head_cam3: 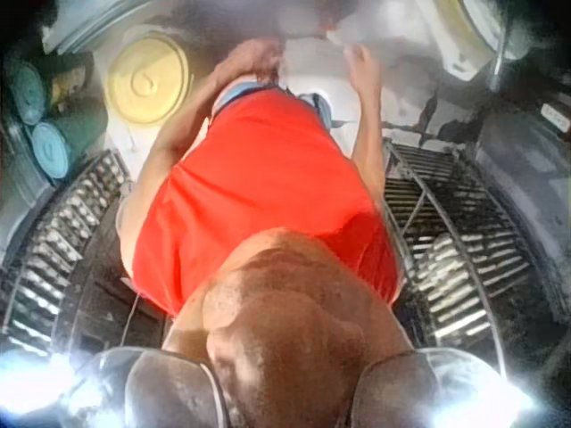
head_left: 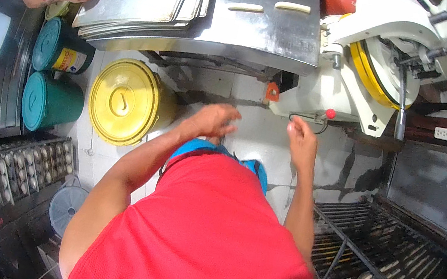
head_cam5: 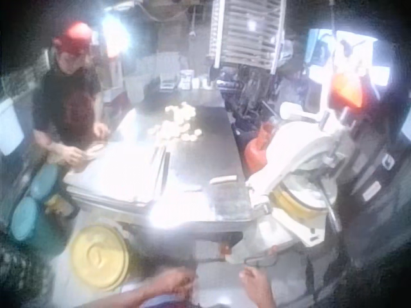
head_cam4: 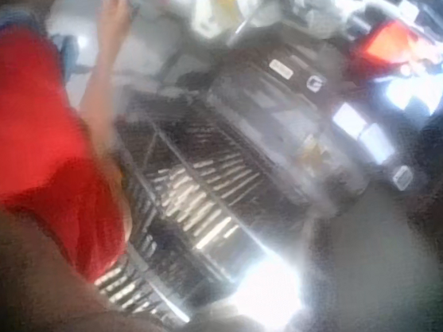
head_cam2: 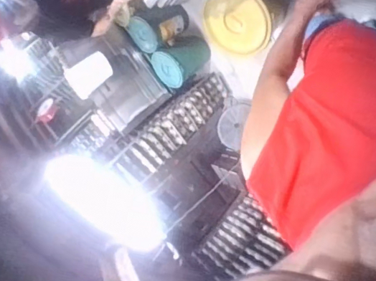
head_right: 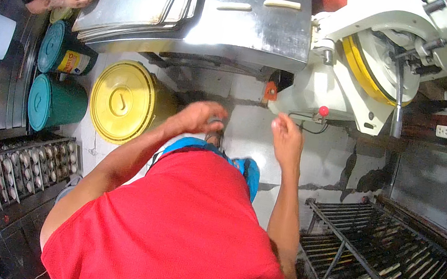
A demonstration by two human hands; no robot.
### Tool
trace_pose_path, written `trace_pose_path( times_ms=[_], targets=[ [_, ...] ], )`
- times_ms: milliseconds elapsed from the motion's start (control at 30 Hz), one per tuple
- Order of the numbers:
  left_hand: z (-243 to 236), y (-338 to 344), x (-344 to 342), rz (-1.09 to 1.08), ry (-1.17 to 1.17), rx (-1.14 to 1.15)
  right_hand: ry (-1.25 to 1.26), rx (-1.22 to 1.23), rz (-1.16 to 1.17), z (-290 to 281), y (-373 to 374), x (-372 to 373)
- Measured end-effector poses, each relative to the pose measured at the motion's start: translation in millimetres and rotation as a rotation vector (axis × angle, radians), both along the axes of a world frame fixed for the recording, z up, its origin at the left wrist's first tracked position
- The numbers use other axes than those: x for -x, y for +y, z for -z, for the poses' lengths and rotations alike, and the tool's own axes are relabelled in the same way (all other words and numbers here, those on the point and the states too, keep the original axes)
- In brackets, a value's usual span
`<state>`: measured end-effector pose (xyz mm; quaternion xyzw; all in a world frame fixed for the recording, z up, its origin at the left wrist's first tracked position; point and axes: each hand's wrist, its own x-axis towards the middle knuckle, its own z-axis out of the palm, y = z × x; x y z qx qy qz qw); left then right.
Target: The person takes pieces of dough from a metal table, rolls them into long cylindrical shapes by hand, and arranges them in rows on metal trays before placing the trays into a storage rack.
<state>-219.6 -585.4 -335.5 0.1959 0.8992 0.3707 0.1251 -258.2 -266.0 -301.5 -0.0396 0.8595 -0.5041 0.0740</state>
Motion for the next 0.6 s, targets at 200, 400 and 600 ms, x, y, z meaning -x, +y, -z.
trace_pose_path(
  times_ms=[200, 400, 600],
  targets=[
    [-22.0, -47.3, 76.9, -0.381, 0.194, -0.019, 0.150, -0.049, -0.150, -28.2, -80.7, 145.7],
    [-22.2, -50.4, 228.3, -0.671, 0.683, 0.099, 0.349, -0.094, -0.373, 1.7, -171.6, 293.1],
    [-10.4, -65.4, 301.5, -0.720, 0.345, 0.335, 0.380, -0.339, -0.531, 34.8, -215.3, 361.3]
  ],
)
